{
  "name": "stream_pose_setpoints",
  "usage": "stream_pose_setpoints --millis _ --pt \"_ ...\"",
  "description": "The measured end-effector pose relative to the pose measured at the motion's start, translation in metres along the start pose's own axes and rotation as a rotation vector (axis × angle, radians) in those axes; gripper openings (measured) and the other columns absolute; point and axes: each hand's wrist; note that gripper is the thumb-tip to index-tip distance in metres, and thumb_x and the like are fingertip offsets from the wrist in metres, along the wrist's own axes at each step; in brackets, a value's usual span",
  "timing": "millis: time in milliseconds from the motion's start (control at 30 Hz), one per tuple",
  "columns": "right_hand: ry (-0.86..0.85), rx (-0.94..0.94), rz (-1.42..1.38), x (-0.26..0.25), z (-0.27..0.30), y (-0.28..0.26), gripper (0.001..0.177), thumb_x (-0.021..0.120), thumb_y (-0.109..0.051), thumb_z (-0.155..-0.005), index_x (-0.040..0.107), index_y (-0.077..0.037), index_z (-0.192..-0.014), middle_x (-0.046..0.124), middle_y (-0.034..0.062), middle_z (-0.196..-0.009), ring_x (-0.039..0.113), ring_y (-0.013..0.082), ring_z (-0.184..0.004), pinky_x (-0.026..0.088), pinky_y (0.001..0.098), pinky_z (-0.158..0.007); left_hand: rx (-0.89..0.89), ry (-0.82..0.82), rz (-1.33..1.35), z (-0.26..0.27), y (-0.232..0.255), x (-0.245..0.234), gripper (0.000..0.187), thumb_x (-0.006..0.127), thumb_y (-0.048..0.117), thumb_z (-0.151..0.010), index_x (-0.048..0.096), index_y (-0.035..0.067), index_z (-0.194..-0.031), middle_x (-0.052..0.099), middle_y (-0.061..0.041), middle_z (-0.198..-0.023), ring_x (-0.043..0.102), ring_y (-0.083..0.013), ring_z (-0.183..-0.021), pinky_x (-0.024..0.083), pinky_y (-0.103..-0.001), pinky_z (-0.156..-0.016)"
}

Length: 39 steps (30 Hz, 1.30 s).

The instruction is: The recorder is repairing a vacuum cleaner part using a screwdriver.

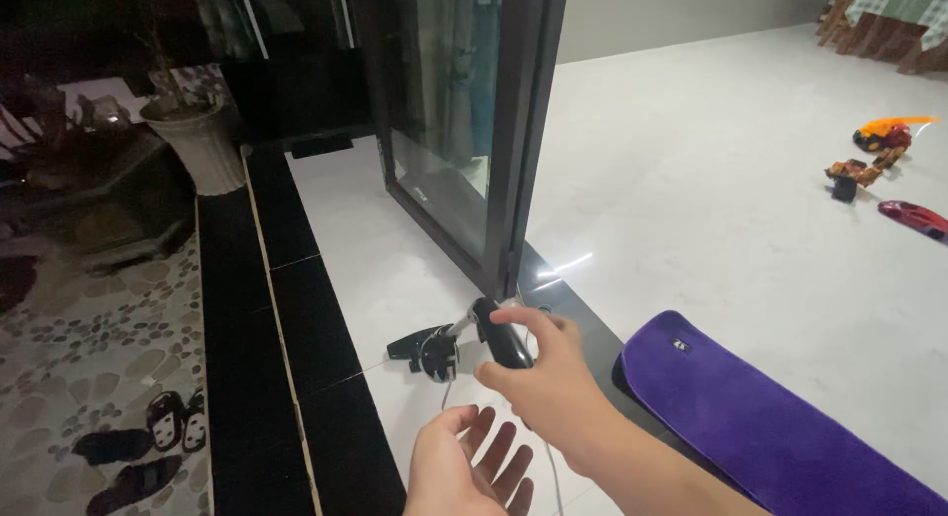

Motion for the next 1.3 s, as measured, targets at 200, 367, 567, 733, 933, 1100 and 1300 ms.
stream_pose_setpoints --millis 200,367,567,733,933,1100,1300 --pt "0.120 -0.199 0.181 -0.008 0.007 -0.020 0.055 0.078 -0.020 -0.077 0.063 -0.027 -0.130 0.035 0.0057 -0.140 0.057 0.0192 -0.113 0.056 0.0326 -0.086 0.028 0.070 -0.029 0.014 0.008 0.009 0.030 0.054 0.034 -0.092 0.063 0.016 -0.115 0.064 -0.004 -0.122 0.058 -0.0254 -0.120 0.035 -0.044 -0.107" --pt "0.110 -0.387 0.157 -0.016 0.017 -0.042 0.049 0.074 -0.016 -0.078 0.066 -0.025 -0.126 0.035 0.0048 -0.140 0.052 0.0222 -0.116 0.057 0.0343 -0.082 0.095 -0.130 -0.038 0.038 0.008 0.028 0.039 0.045 0.035 -0.096 0.059 0.012 -0.125 0.059 -0.009 -0.128 0.056 -0.0275 -0.126 0.034 -0.045 -0.110" --pt "0.171 -0.612 0.196 -0.009 0.016 -0.025 0.039 0.067 -0.007 -0.079 0.071 -0.021 -0.116 0.051 0.0021 -0.130 0.057 0.0205 -0.114 0.054 0.0354 -0.082 -0.041 -0.539 0.072 0.030 0.004 0.034 0.045 0.038 0.038 -0.100 0.050 0.007 -0.131 0.061 -0.013 -0.121 0.056 -0.0230 -0.122 0.043 -0.042 -0.103" --pt "0.236 -0.789 0.233 0.003 0.005 -0.020 0.023 0.063 -0.005 -0.083 0.076 -0.015 -0.098 0.074 0.0003 -0.106 0.062 0.0191 -0.115 0.051 0.0344 -0.093 -0.085 -0.667 0.174 0.041 0.007 0.039 0.044 0.038 0.035 -0.098 0.058 0.008 -0.126 0.066 -0.008 -0.113 0.062 -0.0172 -0.110 0.049 -0.038 -0.095" --pt "0.112 -0.745 0.161 0.007 -0.011 0.001 0.021 0.062 -0.005 -0.085 0.079 -0.015 -0.091 0.076 0.0011 -0.101 0.063 0.0185 -0.114 0.052 0.0344 -0.093 0.064 -0.149 0.017 0.074 0.023 0.048 0.044 0.020 0.034 -0.108 0.054 0.016 -0.130 0.062 -0.010 -0.121 0.064 -0.0222 -0.110 0.046 -0.049 -0.099" --pt "-0.138 -0.627 0.093 0.018 -0.008 0.022 0.027 0.053 0.003 -0.088 0.078 -0.009 -0.085 0.073 0.0048 -0.094 0.068 0.0182 -0.097 0.054 0.0316 -0.087 -0.091 -0.278 0.306 0.045 0.032 0.030 0.032 0.034 0.030 -0.107 0.061 0.015 -0.113 0.068 -0.007 -0.109 0.069 -0.0193 -0.101 0.054 -0.043 -0.092" --pt "-0.232 -0.451 -0.033 0.015 0.017 -0.006 0.033 0.049 0.008 -0.081 0.077 -0.008 -0.090 0.071 0.0024 -0.080 0.069 0.0116 -0.080 0.056 0.0261 -0.075 0.117 -0.093 0.105 0.113 0.026 0.049 0.031 0.031 0.040 -0.105 0.056 0.022 -0.109 0.062 0.000 -0.108 0.067 -0.0158 -0.108 0.055 -0.047 -0.094"
Point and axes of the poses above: each hand's wrist, its own z-axis away from the middle knuckle, its own x-axis out of the palm, y = z × x
